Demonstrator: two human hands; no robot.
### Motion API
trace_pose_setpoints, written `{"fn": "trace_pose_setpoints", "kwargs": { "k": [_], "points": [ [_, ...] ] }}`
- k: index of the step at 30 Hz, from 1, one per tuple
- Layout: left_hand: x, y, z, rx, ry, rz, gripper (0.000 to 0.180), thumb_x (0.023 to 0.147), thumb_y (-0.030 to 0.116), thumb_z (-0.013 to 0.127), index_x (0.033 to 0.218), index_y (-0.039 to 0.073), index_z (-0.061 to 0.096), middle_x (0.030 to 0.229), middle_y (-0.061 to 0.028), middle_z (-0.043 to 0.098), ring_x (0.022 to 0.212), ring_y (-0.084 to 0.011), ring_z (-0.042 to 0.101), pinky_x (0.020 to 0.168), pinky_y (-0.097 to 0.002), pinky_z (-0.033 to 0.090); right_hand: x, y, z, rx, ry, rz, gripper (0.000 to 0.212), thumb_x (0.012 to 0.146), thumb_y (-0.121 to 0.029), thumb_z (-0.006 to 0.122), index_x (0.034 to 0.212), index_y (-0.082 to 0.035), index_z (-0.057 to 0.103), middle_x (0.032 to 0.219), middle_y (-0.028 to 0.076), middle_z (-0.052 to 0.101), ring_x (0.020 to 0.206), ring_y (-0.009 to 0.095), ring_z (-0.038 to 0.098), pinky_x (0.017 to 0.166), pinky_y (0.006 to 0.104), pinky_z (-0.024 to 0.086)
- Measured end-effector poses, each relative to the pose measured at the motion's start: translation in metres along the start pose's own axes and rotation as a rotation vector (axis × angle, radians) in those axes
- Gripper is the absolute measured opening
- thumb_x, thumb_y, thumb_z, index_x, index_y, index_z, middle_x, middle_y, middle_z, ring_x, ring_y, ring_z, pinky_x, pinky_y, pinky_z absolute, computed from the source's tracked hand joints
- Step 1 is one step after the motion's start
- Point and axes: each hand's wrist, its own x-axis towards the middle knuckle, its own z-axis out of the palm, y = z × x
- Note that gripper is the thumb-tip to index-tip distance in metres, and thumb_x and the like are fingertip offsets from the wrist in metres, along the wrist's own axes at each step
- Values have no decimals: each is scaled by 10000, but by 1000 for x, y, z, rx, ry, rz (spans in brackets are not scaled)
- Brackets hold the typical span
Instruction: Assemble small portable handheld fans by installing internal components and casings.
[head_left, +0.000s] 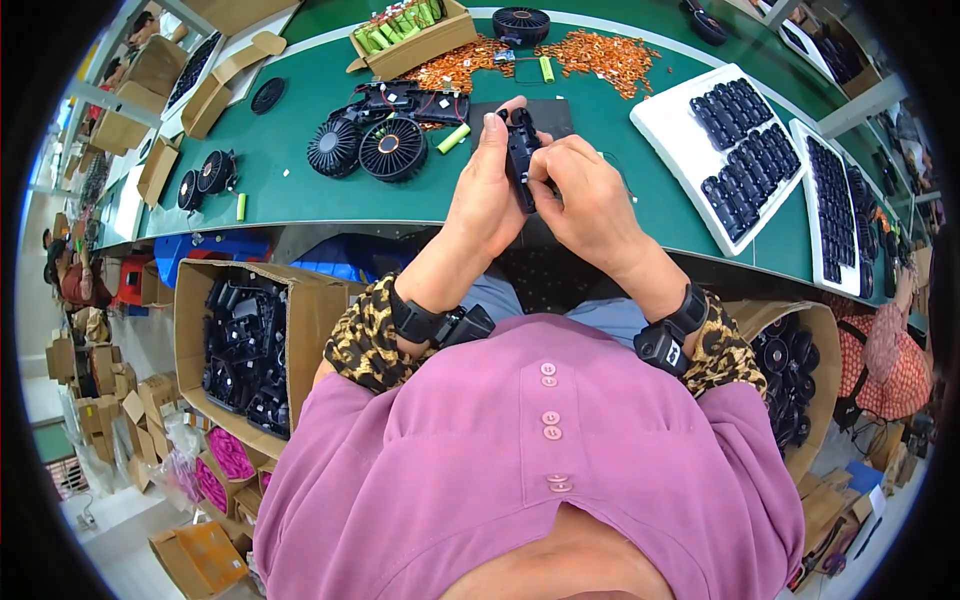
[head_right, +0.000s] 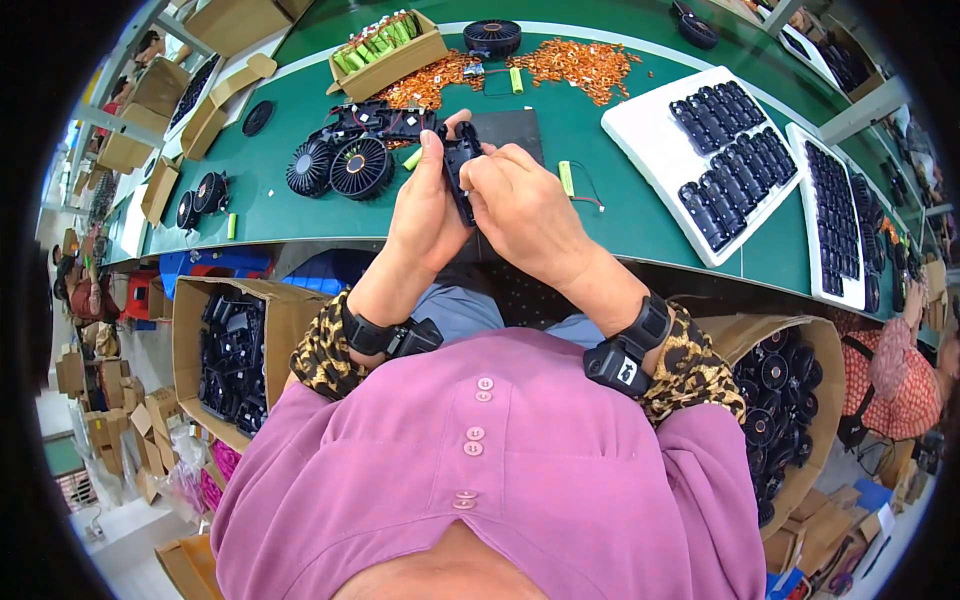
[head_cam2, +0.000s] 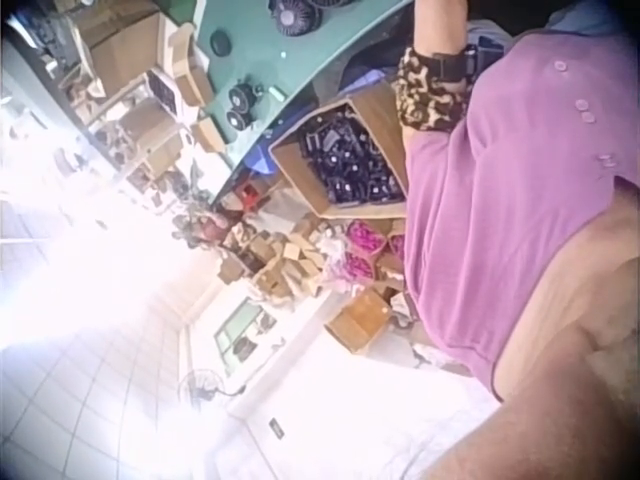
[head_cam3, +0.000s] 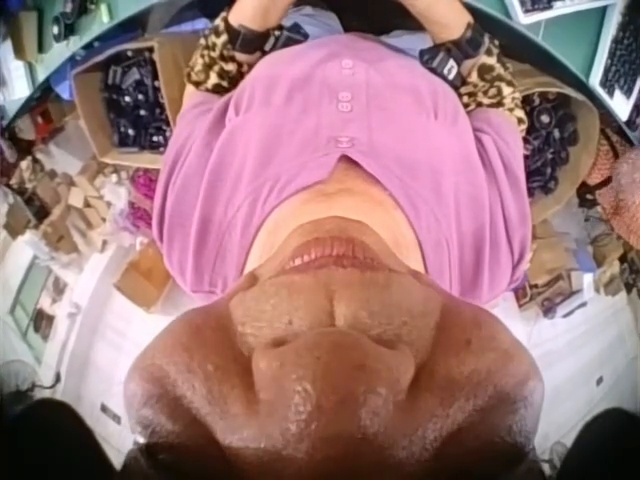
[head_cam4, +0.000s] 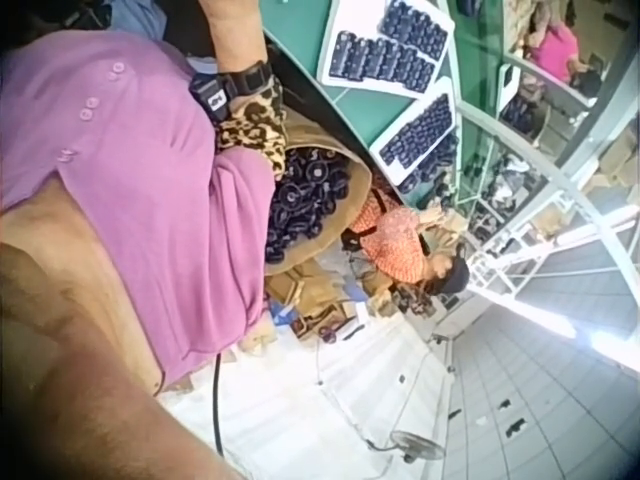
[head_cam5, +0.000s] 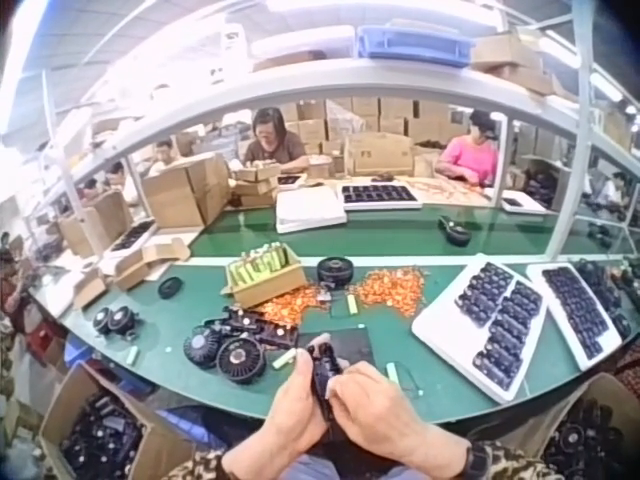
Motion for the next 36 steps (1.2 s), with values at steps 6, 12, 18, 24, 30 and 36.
{"fn": "trace_pose_setpoints", "kwargs": {
  "k": [6, 12, 18, 24, 30, 36],
  "points": [
    [3, -1, 0, 42, -10, 33, 497, 1010, 456, 357, 1363, 108, 393, 1018, -80, 563, 937, -166, 565, 863, -319, 491, -3, 8, 4, -2, 18, 19, 227, 716, 90, 639, 839, -28, 489, 790, 118, 540, 799, 318, 587, 745, 378, 524],
    [6, 11, -28, 27, -18, 82, 487, 1008, 457, 359, 1372, 134, 394, 1007, -83, 577, 925, -175, 585, 781, -356, 529, 2, 3, -14, 170, -90, 91, 220, 721, 127, 570, 861, -35, 518, 1002, 113, 581, 909, 290, 603, 756, 340, 500],
    [-7, 49, -66, 58, 26, 178, 503, 1008, 498, 297, 1380, 176, 401, 1093, -99, 574, 949, -219, 599, 814, -406, 522, 80, 59, -25, 429, -854, 617, 269, 978, -244, 471, 1155, -64, 563, 758, 68, 666, 687, 154, 638, 586, 286, 499],
    [-24, 62, -76, 97, 55, 139, 515, 1021, 466, 272, 1359, 102, 405, 1012, -113, 587, 844, -202, 614, 740, -345, 523, 136, 281, 46, -323, -400, 672, 820, 724, -687, 614, 1122, 29, 642, 1107, 237, 644, 1034, 369, 616, 898, 400, 477],
    [-37, 84, -98, 217, 108, 197, 594, 996, 525, 308, 1353, 57, 388, 982, -99, 594, 818, -182, 612, 735, -320, 515, 151, 313, 79, -124, -602, 688, 1069, 607, -514, 825, 1395, 54, 378, 1378, 262, 451, 1275, 363, 452, 1046, 378, 381],
    [-24, 85, -98, 265, 129, 206, 578, 994, 503, 357, 1365, 60, 376, 1026, -117, 603, 867, -192, 630, 755, -318, 525, 142, 290, 70, 215, -297, 657, 1059, 542, -220, 890, 1443, -70, 354, 1275, 193, 539, 1162, 288, 518, 983, 344, 406]
  ]
}}
